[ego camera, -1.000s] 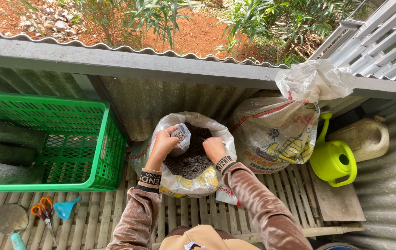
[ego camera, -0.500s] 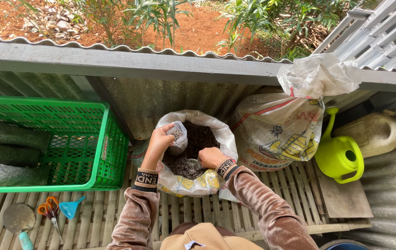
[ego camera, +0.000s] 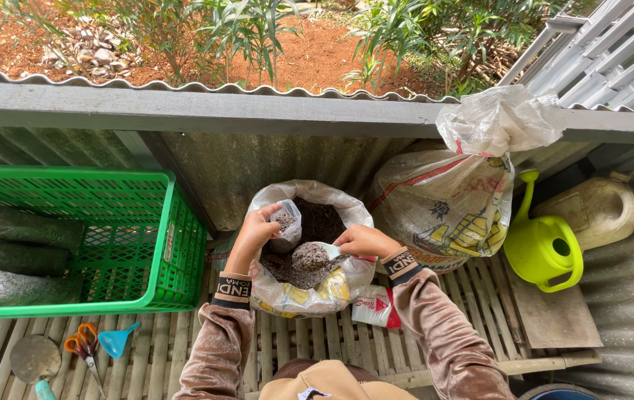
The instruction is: The person scoops soil from a large sack into small transparent plastic pouches using a white scoop. They then place the filled pouches into a green basket. The person repeats this process multiple times.
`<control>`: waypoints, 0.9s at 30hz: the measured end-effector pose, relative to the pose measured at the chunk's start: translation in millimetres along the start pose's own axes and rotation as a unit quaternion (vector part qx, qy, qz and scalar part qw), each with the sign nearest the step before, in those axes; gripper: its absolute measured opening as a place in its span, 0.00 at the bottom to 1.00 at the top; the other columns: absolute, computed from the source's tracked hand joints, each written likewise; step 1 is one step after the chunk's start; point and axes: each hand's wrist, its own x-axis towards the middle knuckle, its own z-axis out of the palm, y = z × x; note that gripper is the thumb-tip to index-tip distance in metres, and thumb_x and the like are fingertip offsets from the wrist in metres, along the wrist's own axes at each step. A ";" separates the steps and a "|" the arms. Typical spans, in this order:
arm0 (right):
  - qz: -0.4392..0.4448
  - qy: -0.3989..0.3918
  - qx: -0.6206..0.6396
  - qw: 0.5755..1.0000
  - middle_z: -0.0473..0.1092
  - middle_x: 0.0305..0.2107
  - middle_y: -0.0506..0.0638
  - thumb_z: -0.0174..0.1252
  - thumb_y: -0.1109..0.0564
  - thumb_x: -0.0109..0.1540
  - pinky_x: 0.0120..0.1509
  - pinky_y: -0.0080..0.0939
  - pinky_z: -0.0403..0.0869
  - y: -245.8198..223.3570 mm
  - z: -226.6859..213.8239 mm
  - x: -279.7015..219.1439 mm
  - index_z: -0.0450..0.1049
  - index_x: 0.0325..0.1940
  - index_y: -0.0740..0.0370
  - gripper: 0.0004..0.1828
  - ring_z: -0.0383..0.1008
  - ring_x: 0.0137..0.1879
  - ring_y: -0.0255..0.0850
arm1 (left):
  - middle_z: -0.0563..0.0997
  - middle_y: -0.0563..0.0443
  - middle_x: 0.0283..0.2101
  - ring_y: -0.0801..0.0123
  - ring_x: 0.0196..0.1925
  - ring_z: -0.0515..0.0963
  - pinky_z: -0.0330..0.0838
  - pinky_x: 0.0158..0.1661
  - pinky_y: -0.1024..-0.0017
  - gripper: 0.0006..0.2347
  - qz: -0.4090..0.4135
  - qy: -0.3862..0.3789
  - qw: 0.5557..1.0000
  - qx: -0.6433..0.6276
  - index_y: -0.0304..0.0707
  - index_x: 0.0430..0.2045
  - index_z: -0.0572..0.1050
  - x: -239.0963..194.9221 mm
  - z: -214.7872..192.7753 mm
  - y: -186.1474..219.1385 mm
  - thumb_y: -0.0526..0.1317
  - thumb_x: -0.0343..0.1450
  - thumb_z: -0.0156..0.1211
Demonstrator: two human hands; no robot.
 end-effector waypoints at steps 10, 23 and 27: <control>-0.031 0.031 0.109 0.993 0.67 0.14 0.44 0.58 0.55 0.59 0.26 0.36 0.63 1.0 -57.9 -29.5 0.83 0.51 0.63 0.19 0.62 0.20 0.30 | 0.84 0.49 0.46 0.78 0.27 0.78 0.74 0.31 0.78 0.31 0.030 -0.073 0.996 0.032 0.28 0.62 0.69 9.1 27.1 -14.1 0.26 0.58 0.55; 0.055 0.140 -0.391 0.908 0.80 0.32 0.53 0.60 0.53 0.58 0.39 0.44 0.76 -71.8 -29.8 42.0 0.83 0.37 0.57 0.10 0.82 0.39 0.45 | 0.81 0.53 0.29 0.80 0.22 0.72 0.67 0.27 0.77 0.31 0.028 -0.084 0.993 0.079 0.32 0.59 0.73 22.2 55.3 -21.5 0.25 0.56 0.57; 0.060 0.133 -0.496 0.856 0.80 0.29 0.49 0.63 0.51 0.58 0.36 0.45 0.77 -99.2 -15.7 59.8 0.84 0.34 0.54 0.08 0.83 0.36 0.43 | 0.76 0.51 0.24 0.79 0.19 0.67 0.61 0.23 0.76 0.30 0.023 -0.084 0.992 0.087 0.37 0.59 0.78 19.6 53.2 -20.3 0.25 0.57 0.57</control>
